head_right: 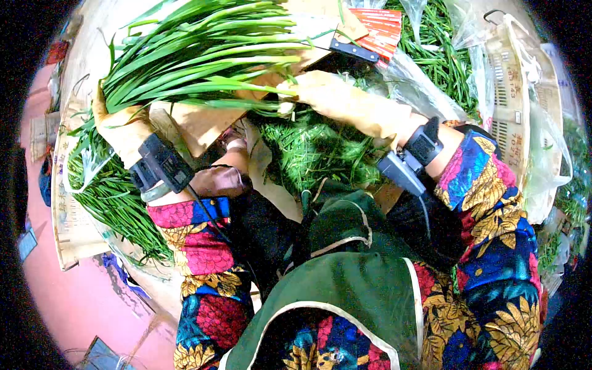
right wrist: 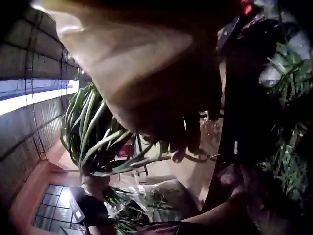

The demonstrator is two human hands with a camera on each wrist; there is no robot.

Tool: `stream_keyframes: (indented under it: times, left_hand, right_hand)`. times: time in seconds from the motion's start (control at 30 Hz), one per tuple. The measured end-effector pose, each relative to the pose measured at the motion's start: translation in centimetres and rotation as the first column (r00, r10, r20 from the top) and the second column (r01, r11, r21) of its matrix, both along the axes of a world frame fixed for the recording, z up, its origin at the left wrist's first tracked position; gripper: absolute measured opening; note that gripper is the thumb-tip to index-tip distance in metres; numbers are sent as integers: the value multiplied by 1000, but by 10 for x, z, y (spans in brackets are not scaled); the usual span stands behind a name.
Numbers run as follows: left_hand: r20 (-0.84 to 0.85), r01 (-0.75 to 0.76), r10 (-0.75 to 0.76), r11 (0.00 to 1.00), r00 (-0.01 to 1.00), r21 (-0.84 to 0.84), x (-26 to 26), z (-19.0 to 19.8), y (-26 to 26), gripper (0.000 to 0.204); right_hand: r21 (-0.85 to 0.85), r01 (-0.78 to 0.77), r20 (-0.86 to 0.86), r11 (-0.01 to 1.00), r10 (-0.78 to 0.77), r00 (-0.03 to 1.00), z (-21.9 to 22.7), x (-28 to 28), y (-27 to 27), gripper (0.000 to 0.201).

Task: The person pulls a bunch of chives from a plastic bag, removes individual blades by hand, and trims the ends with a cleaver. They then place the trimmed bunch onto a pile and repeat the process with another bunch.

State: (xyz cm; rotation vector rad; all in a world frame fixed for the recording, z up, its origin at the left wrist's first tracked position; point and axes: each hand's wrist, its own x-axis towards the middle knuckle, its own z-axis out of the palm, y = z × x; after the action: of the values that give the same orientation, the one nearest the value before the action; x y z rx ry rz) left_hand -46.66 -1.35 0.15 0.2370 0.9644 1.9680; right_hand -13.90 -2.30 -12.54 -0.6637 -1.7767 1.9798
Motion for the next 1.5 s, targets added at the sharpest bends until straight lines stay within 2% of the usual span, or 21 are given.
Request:
stream_keyframes:
  times: [0.07,0.17,0.27,0.4,0.47,0.53,0.63,0.8,0.93,0.97,1.0,1.07,1.1,1.13,1.2,1.23,1.27,1.33,1.4,1.47,1.5]
  left_hand:
    - [-119,-83,74,994,990,-68,-17,-2,0,25]
    - [-218,-139,114,985,969,-103,-29,-1,-6,24]
    - [-279,-216,198,976,940,-35,-28,-6,-5,23]
    - [-80,-149,147,989,986,-23,-18,-1,-4,21]
    - [-126,-136,134,991,983,-11,-9,-2,-2,20]
    - [-167,-131,128,991,978,-6,10,-2,1,20]
    - [-137,-102,99,995,986,-14,27,1,8,20]
    - [-60,-34,36,999,998,29,18,-2,12,21]
    - [-616,-35,135,985,776,172,39,-8,-9,39]
    - [-202,7,11,996,979,86,30,5,-3,37]
    - [-407,-50,44,999,912,-5,36,6,-7,35]
    - [-173,92,-49,964,984,248,7,-14,-2,33]
    - [-249,-32,60,993,967,114,55,14,-14,30]
    - [-103,481,-483,781,870,398,22,5,-13,29]
    - [-33,482,-530,741,847,468,17,3,-7,29]
    - [-68,270,-262,908,963,319,18,3,-10,30]
    - [22,461,-526,766,850,448,14,5,-11,31]
    - [-37,475,-512,764,858,437,16,10,-16,31]
    - [-162,258,-218,923,962,287,18,16,-22,26]
    - [-57,351,-362,839,931,416,4,15,-21,25]
    - [26,432,-526,724,850,538,0,15,-18,23]
  right_hand:
    - [-109,4,163,994,14,987,4,6,-7,31]
    - [284,-372,672,884,93,735,15,27,-7,27]
    - [-6,-782,950,624,246,190,-4,49,-15,26]
    - [434,-341,628,834,-8,779,3,39,-11,54]
    - [18,59,356,998,-62,933,26,12,-5,66]
    - [120,175,56,977,-183,981,30,-9,-5,57]
    - [-60,182,-90,981,-187,978,43,-12,-14,43]
    - [77,134,-84,988,-127,988,4,4,-7,39]
    - [254,148,-33,956,-144,989,-6,11,-8,36]
    - [301,139,-18,943,-140,990,-8,15,-8,35]
    - [357,128,-15,925,-131,991,-8,19,-9,34]
    - [492,110,-64,864,-90,994,1,26,-11,34]
    - [570,114,-115,814,-59,992,11,31,-11,35]
    - [638,82,-97,766,-25,995,17,35,-8,35]
    - [725,-66,47,686,47,998,33,40,-2,34]
    - [718,-174,176,674,66,982,42,43,-1,34]
    - [594,-300,418,746,33,908,31,38,4,33]
    - [266,-526,858,808,51,511,10,27,15,34]
    - [219,-604,941,766,-2,338,-23,52,10,18]
    - [291,-606,861,741,73,503,-12,87,4,17]
    - [30,-627,903,779,248,351,12,67,11,23]
